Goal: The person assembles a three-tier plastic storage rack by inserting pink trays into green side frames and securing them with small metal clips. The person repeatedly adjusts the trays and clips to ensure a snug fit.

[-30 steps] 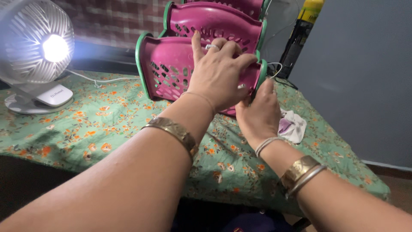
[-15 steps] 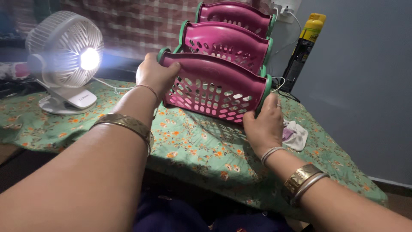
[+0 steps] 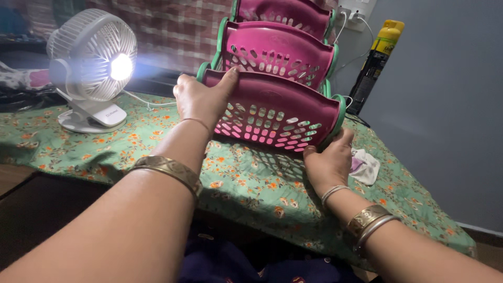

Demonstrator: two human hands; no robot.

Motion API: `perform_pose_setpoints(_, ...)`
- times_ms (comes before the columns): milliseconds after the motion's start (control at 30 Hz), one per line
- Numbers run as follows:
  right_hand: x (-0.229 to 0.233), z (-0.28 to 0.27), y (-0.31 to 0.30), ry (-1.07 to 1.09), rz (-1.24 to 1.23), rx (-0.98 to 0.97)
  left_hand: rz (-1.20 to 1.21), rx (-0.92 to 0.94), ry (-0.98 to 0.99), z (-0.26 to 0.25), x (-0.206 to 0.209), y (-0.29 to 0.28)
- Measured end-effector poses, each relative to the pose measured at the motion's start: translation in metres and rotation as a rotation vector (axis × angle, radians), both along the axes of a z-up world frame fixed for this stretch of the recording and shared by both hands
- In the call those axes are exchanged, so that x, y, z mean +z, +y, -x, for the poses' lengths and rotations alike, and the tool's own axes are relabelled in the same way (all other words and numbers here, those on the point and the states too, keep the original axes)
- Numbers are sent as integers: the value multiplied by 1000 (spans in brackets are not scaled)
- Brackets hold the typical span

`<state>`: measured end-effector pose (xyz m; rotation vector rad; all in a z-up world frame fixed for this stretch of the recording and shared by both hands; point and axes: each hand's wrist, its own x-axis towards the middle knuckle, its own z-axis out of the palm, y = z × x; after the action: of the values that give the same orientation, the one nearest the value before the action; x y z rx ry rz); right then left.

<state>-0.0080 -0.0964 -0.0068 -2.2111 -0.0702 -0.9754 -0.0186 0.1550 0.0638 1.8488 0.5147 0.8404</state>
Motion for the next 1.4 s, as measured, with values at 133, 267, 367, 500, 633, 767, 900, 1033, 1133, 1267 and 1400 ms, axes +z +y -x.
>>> perform_pose_setpoints(133,-1,-8,-1,-64,49,29,-283,-3,156,7,9,-35)
perform_pose_setpoints(267,-2,-15,-1,-69,99,13,-1108,-6,-618,8,7,-85)
perform_pose_setpoints(367,-5,-16,-3,-70,146,-23,-1238,-222,-312,-1,12,-110)
perform_pose_setpoints(500,-8,-16,-5,-10,156,-42,-1171,-181,-304,-13,18,-122)
perform_pose_setpoints(633,-7,-16,-2,25,154,-30,-1056,-248,-355,-10,9,-125)
perform_pose_setpoints(767,-8,-16,-3,-34,178,-19,-1024,-258,-474,-7,3,-129)
perform_pose_setpoints(900,-7,-14,-4,-76,207,-18,-1034,-179,-430,-9,1,-135)
perform_pose_setpoints(1033,-2,-8,-1,20,181,-30,-1042,-190,-359,-11,-1,-133)
perform_pose_setpoints(1133,-3,-7,0,33,154,-36,-1056,-129,-459,-15,-4,-133)
perform_pose_setpoints(1267,-6,-9,-2,-174,203,-13,-1050,-156,-440,-14,-5,-133)
perform_pose_setpoints(1400,-9,-13,-3,-243,222,-22,-1033,-216,-448,-7,-3,-131)
